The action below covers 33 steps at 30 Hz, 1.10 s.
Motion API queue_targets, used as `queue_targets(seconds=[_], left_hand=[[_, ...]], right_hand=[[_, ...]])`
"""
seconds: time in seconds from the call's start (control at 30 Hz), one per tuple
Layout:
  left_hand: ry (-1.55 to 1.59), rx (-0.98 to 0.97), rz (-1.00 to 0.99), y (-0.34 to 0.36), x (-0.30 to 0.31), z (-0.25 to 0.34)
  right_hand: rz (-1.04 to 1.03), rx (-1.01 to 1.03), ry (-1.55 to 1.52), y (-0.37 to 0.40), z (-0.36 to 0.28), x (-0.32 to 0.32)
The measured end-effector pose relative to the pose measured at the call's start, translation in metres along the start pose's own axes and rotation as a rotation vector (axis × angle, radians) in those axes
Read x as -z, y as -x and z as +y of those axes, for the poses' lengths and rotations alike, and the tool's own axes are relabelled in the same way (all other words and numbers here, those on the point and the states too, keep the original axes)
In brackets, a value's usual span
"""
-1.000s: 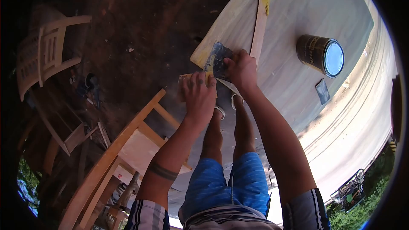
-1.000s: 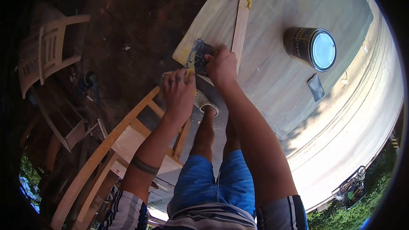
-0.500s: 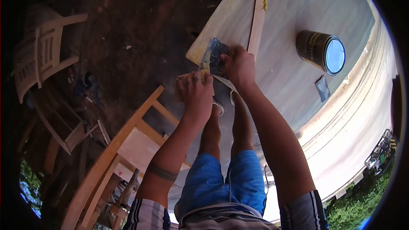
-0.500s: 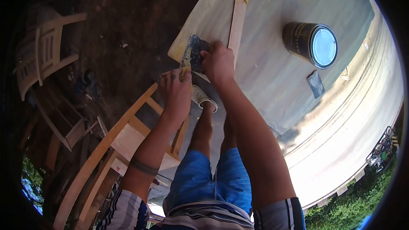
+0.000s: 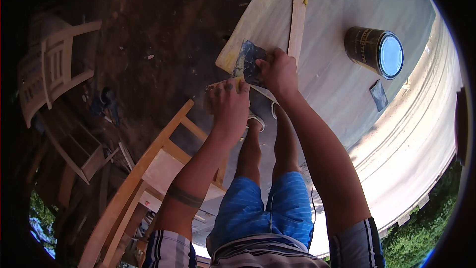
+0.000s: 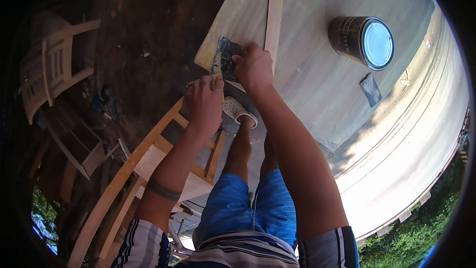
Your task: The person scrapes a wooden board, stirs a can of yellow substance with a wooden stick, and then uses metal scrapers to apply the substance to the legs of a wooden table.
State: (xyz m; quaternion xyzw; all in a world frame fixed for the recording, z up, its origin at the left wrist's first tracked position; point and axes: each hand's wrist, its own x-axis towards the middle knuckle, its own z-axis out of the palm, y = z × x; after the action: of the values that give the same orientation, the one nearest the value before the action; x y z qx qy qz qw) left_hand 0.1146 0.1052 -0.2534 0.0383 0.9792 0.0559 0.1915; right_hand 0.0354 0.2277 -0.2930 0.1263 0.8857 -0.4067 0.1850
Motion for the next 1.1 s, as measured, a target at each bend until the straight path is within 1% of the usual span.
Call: queue_targets(seconds=[0.03, 0.1, 0.2, 0.3, 0.4, 0.43, 0.53, 0.6, 0.7, 0.73, 0.8, 0.87, 0.93, 1.0, 1.1], left_hand=[[-0.008, -0.014, 0.032, -0.004, -0.001, -0.001], [-0.016, -0.031, 0.088, -0.012, -0.001, 0.002], [-0.041, 0.011, 0.025, -0.024, 0.007, 0.009], [0.074, 0.133, 0.006, 0.001, 0.012, 0.014], [-0.036, 0.030, 0.041, -0.020, 0.004, 0.009], [-0.038, 0.012, 0.032, -0.016, 0.003, 0.010], [-0.046, -0.014, 0.029, -0.007, 0.001, 0.008], [-0.049, -0.027, 0.005, 0.010, -0.004, 0.009], [-0.067, -0.069, 0.088, 0.002, -0.005, 0.012], [-0.054, -0.046, 0.081, 0.000, -0.007, 0.014], [-0.032, 0.001, 0.058, -0.001, -0.010, 0.018], [-0.030, 0.003, 0.024, 0.019, -0.014, 0.019], [-0.031, 0.016, 0.015, 0.008, -0.006, 0.022], [-0.022, 0.050, -0.011, -0.008, -0.004, 0.027], [-0.033, 0.058, 0.037, -0.007, -0.003, 0.029]], right_hand=[[0.044, 0.030, -0.008, -0.001, 0.000, -0.001], [-0.009, 0.036, 0.006, -0.005, 0.001, 0.002], [-0.069, -0.011, -0.017, 0.000, 0.003, 0.003], [-0.075, -0.018, -0.043, -0.005, 0.001, 0.006], [-0.096, 0.026, 0.007, -0.008, 0.004, 0.006], [-0.113, 0.041, 0.037, -0.005, 0.007, 0.007], [-0.143, 0.136, -0.059, -0.003, 0.017, 0.011], [-0.158, 0.139, -0.019, -0.001, 0.020, 0.011], [-0.141, 0.175, 0.037, -0.002, 0.020, 0.009], [-0.135, 0.190, 0.056, -0.002, 0.020, 0.007], [-0.172, 0.147, 0.107, -0.007, 0.018, 0.006], [-0.214, 0.109, 0.144, -0.005, 0.013, 0.007], [-0.231, 0.076, 0.162, -0.006, 0.008, 0.009], [-0.255, 0.104, 0.144, -0.008, 0.007, 0.013], [-0.273, 0.121, 0.124, -0.005, 0.009, 0.014]])
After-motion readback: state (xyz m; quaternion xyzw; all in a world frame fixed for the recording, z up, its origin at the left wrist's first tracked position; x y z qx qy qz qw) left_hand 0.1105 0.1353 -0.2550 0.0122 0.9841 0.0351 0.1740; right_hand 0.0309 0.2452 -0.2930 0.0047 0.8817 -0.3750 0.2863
